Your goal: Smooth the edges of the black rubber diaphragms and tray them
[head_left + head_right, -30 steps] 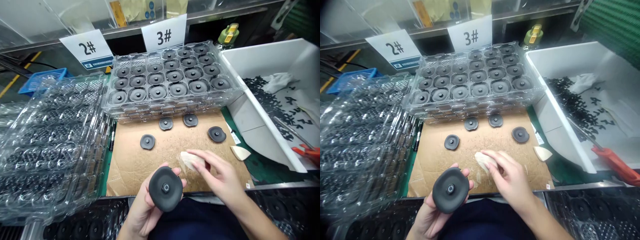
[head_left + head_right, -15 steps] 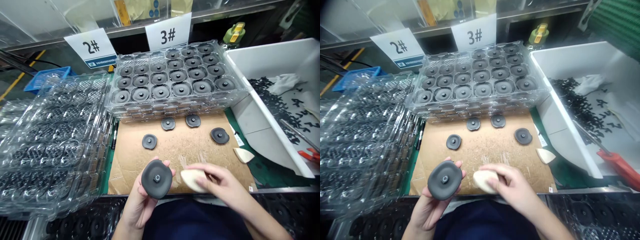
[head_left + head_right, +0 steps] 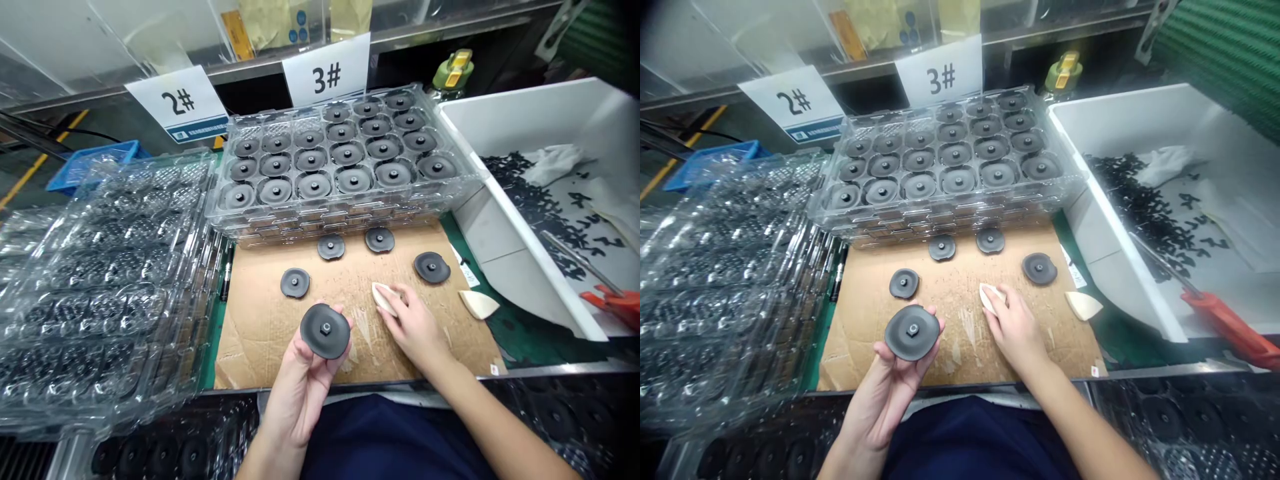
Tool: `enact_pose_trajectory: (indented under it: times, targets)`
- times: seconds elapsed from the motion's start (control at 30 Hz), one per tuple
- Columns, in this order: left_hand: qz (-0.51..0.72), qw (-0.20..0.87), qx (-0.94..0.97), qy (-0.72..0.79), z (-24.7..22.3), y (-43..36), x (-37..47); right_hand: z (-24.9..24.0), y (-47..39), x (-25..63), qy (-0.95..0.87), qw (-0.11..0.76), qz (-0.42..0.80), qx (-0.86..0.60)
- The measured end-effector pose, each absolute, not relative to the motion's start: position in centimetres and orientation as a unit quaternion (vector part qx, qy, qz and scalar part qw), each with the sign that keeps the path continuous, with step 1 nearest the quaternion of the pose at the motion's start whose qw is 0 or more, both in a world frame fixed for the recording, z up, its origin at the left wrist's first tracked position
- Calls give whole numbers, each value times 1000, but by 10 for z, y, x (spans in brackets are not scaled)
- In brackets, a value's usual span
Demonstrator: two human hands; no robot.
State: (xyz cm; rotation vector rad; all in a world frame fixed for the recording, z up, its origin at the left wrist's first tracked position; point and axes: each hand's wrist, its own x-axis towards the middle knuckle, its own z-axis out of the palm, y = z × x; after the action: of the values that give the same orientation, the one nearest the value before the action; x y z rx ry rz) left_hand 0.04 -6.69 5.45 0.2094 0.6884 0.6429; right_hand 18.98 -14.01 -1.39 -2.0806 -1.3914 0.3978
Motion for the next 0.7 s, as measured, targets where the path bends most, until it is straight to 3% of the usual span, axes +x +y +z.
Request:
enact_pose_trajectory:
  times: [0.3,0.4,0.53,0.7]
  targets:
    - [335,870,106,346,55,-71,4,-3,-140,177,-553,344,236,-721]
    - [336,867,124,347,54,-74,9,28,-134,174,-537,366,247,-719]
    - [320,868,169,341,59,-77,14,84,-127,154,-573,486,214,-625]
    - [318,849,199,372,69,-76,12,112,-118,137,-677,421,265,-543]
